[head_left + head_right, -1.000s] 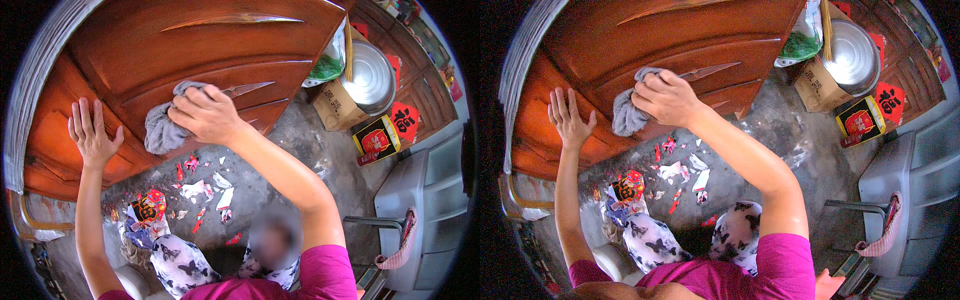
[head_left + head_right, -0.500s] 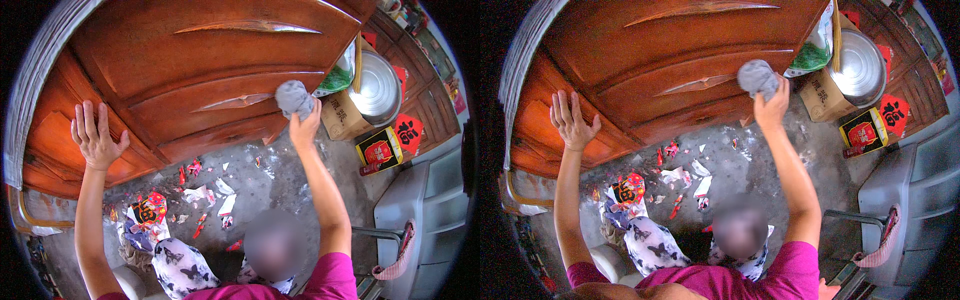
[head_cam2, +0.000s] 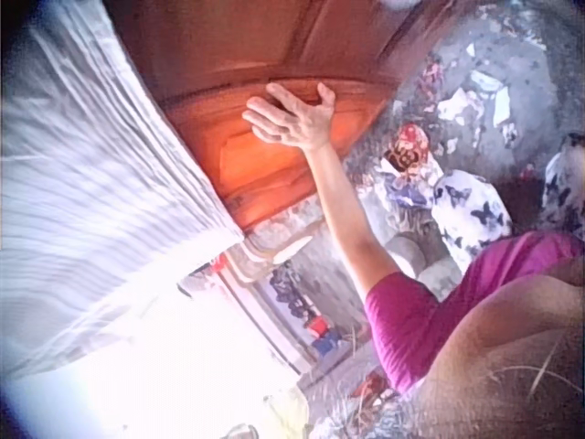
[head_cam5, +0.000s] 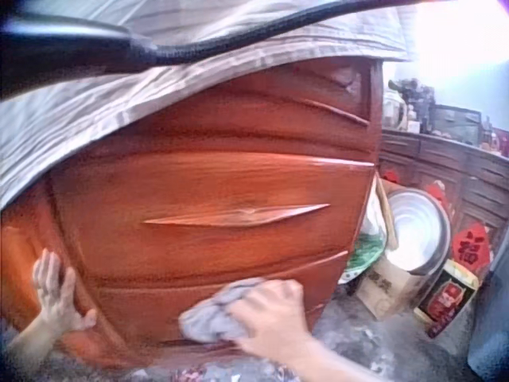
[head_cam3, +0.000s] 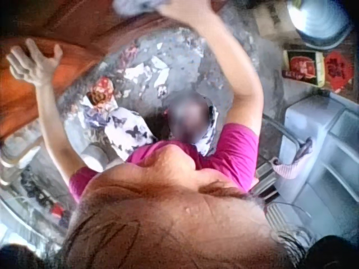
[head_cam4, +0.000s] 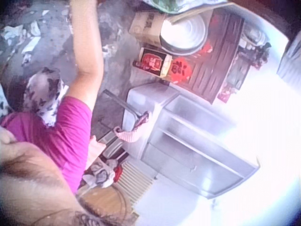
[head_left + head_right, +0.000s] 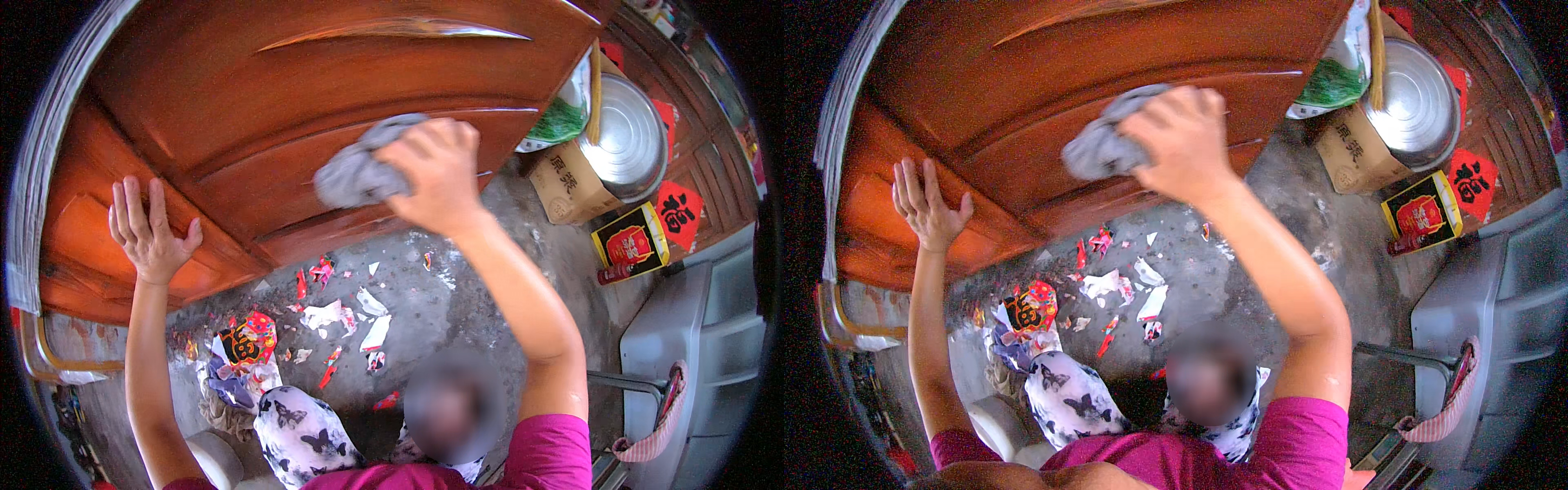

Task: The person kneels on the floor and wipes the front of a wooden cabinet with a gray cloth. They repeatedly rub the surface, occasionally adjusting the cloth, while debris from firecrackers lies scattered on the floor nearby.

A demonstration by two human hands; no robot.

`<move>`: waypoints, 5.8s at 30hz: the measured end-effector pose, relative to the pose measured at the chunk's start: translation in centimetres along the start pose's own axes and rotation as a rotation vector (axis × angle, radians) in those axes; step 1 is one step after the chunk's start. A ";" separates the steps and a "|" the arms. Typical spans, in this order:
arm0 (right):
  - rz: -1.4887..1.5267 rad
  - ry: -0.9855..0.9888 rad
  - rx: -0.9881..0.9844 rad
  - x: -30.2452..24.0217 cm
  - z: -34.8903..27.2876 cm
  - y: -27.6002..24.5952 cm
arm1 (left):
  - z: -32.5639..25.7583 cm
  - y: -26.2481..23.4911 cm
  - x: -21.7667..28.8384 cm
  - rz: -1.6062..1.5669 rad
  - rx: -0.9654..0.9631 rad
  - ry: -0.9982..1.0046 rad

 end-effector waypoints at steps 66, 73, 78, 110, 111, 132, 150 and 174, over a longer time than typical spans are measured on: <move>-0.166 0.039 0.193 7.8 -7.4 -3.6 | 0.7 -0.1 1.0 -0.041 0.019 0.001; -0.033 -0.077 0.296 0.0 -1.4 -1.6 | 0.6 -0.1 1.1 -0.021 0.018 -0.008; -0.017 -0.515 0.152 -4.5 4.7 4.0 | 0.8 -0.1 0.7 -0.017 0.045 0.030; -0.050 0.623 0.402 12.2 -15.1 -3.3 | 0.8 -0.3 1.0 0.006 0.024 0.025; -0.056 0.640 0.435 13.0 -15.4 -5.0 | 0.8 -0.3 1.2 0.003 0.017 0.022; -0.124 0.805 0.221 15.7 -14.3 -9.8 | 0.8 -0.3 0.6 -0.004 0.047 0.037; -0.198 0.639 0.193 16.0 -14.4 -7.7 | 0.8 -0.1 1.1 -0.033 0.041 0.041; 0.026 0.506 0.380 12.4 -10.7 -6.9 | 0.6 -0.3 0.9 -0.012 0.014 0.032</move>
Point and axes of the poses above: each hand's wrist, its own z-axis towards the middle knuckle, its own y-axis out of the palm, x = y × z, the point moved 3 cm from there along z, towards the middle knuckle, and after that the axes turned 15 degrees about z, right-handed, at the moved point
